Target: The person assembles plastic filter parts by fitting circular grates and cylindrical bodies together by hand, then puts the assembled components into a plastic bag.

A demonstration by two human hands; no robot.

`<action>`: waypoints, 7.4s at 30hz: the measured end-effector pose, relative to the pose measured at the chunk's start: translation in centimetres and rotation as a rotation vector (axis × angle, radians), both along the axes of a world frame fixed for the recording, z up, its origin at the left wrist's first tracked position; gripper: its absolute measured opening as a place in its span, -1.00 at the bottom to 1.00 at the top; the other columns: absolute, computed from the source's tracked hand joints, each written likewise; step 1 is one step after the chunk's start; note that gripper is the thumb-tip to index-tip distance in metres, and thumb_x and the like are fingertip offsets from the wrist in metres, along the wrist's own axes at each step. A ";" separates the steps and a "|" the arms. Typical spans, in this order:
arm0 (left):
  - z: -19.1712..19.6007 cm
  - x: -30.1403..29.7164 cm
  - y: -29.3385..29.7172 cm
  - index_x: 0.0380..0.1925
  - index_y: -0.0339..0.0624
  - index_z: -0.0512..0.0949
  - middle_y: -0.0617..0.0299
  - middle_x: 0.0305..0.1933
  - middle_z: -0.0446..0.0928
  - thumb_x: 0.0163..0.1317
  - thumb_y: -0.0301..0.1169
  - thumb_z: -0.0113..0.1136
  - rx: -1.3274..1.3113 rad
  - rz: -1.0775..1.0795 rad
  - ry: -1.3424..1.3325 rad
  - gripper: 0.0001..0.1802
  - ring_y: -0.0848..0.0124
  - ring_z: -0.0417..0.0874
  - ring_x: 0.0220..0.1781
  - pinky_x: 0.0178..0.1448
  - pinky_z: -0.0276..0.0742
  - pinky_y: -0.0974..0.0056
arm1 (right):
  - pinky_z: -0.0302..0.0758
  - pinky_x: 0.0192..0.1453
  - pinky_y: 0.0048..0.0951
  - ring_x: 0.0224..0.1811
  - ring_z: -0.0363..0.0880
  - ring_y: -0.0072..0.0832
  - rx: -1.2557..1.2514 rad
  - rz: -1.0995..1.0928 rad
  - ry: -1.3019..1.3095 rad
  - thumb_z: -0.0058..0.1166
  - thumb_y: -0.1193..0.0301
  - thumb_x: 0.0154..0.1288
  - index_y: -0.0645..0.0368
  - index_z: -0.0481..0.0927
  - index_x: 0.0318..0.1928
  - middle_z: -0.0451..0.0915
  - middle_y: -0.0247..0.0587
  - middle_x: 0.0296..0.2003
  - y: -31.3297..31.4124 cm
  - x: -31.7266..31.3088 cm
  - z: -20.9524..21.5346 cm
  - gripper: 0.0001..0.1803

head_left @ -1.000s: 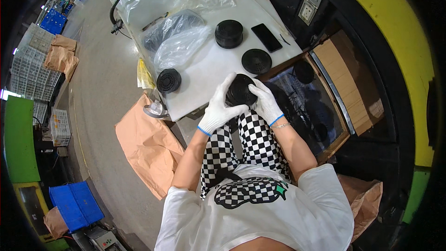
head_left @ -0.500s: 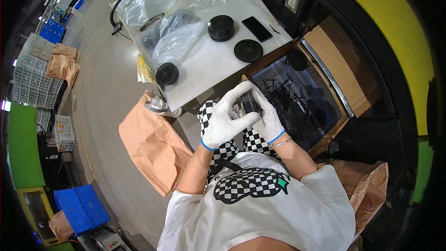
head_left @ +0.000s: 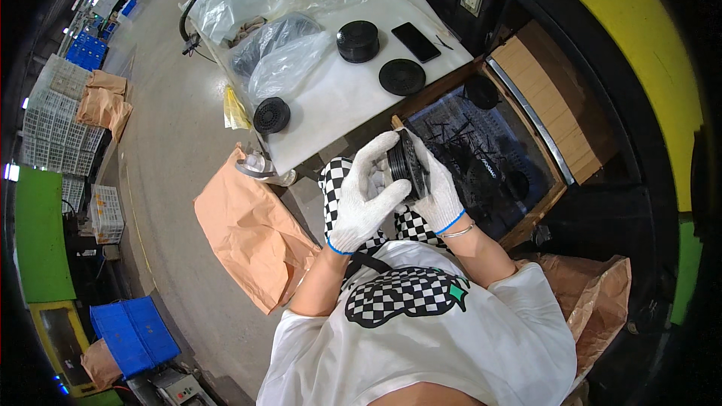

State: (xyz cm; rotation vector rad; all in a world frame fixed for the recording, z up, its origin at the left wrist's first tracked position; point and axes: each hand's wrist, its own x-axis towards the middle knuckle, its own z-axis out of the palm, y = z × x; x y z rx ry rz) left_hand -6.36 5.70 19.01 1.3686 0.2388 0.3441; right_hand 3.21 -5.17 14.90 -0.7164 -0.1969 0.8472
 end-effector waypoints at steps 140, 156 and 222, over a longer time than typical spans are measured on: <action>-9.1 1.9 4.8 0.02 -0.30 0.46 0.16 -0.03 0.59 0.28 -0.49 0.15 -0.681 0.347 0.097 -0.69 0.35 0.65 -0.03 0.02 0.63 0.21 | 0.69 -0.10 -0.32 -0.20 0.67 -0.37 -0.174 -0.229 -0.159 -0.12 0.50 0.45 0.36 0.49 0.01 0.61 -0.15 -0.12 -5.5 6.4 1.6 -0.76; -7.0 2.2 3.8 0.16 -0.39 0.35 0.12 0.08 0.53 0.32 -0.36 0.14 -0.566 0.322 0.044 -0.53 0.38 0.60 0.03 0.10 0.56 0.27 | 0.51 -0.51 -0.60 -0.53 0.61 -0.57 -0.655 -0.041 -0.529 -0.05 0.34 0.45 0.42 0.57 -0.09 0.64 -0.19 -0.43 -3.5 5.1 0.8 -0.67; -8.3 2.1 5.4 -0.06 -0.29 0.50 0.14 -0.09 0.61 0.31 -0.49 0.16 -0.559 0.398 0.012 -0.77 0.40 0.64 -0.14 -0.02 0.62 0.30 | 0.56 -0.14 -0.13 -0.23 0.60 -0.09 -1.835 0.092 -1.368 0.08 0.24 0.25 0.06 0.54 -0.19 0.58 -0.06 -0.29 -13.0 11.1 -28.4 -0.79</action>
